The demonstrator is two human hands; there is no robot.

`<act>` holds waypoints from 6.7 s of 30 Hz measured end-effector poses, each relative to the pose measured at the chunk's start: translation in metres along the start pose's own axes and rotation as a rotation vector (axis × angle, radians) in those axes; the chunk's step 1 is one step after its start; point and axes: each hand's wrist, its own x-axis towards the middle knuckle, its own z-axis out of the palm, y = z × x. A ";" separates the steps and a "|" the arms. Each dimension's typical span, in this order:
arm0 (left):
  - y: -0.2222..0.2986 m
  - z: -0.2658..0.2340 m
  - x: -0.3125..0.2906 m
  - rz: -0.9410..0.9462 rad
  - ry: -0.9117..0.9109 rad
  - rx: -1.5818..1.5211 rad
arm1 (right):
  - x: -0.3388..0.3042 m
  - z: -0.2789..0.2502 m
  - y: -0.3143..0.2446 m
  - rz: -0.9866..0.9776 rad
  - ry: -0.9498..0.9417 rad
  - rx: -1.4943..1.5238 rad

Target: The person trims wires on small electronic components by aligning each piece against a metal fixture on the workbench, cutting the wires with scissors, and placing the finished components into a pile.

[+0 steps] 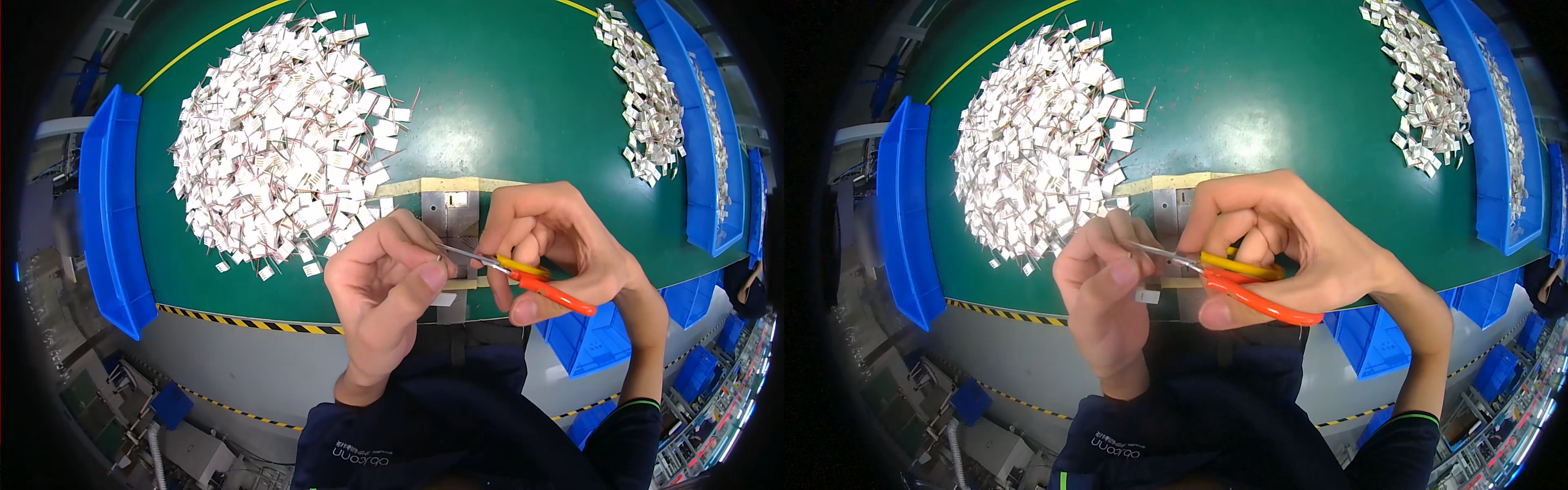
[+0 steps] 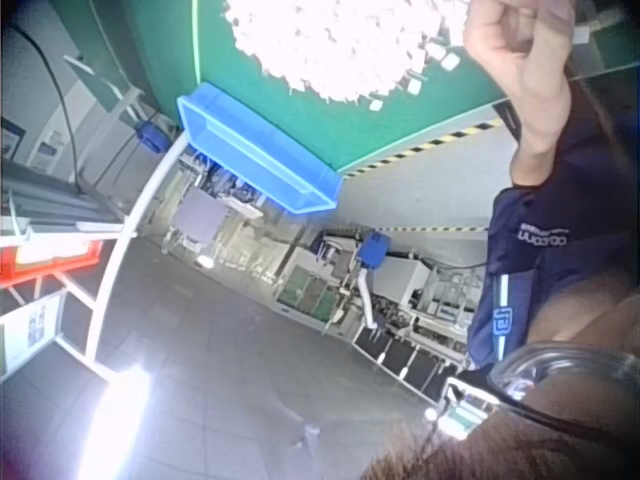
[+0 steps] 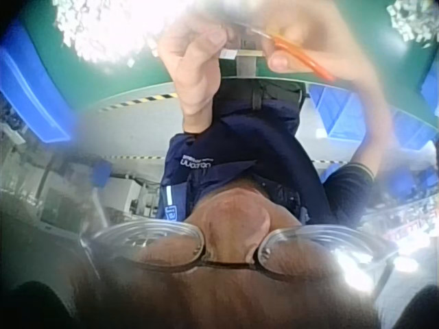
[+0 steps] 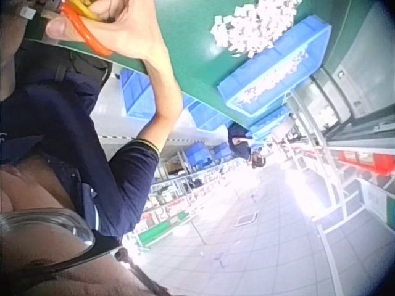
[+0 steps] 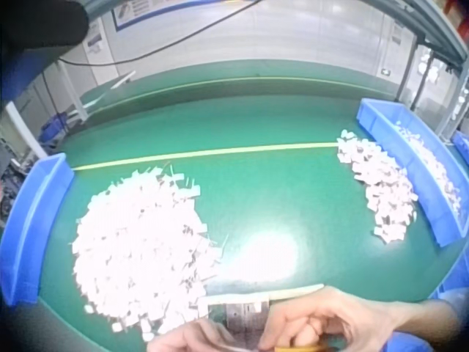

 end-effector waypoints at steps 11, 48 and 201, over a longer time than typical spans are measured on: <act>-0.001 -0.002 -0.002 -0.026 -0.041 -0.018 | -0.001 0.001 0.002 0.044 0.050 0.055; 0.004 0.005 -0.004 -0.056 0.110 0.198 | 0.000 0.002 0.006 -0.185 0.166 0.128; -0.161 -0.199 -0.099 -0.325 -0.433 1.926 | -0.057 0.121 -0.042 -0.727 -0.515 1.051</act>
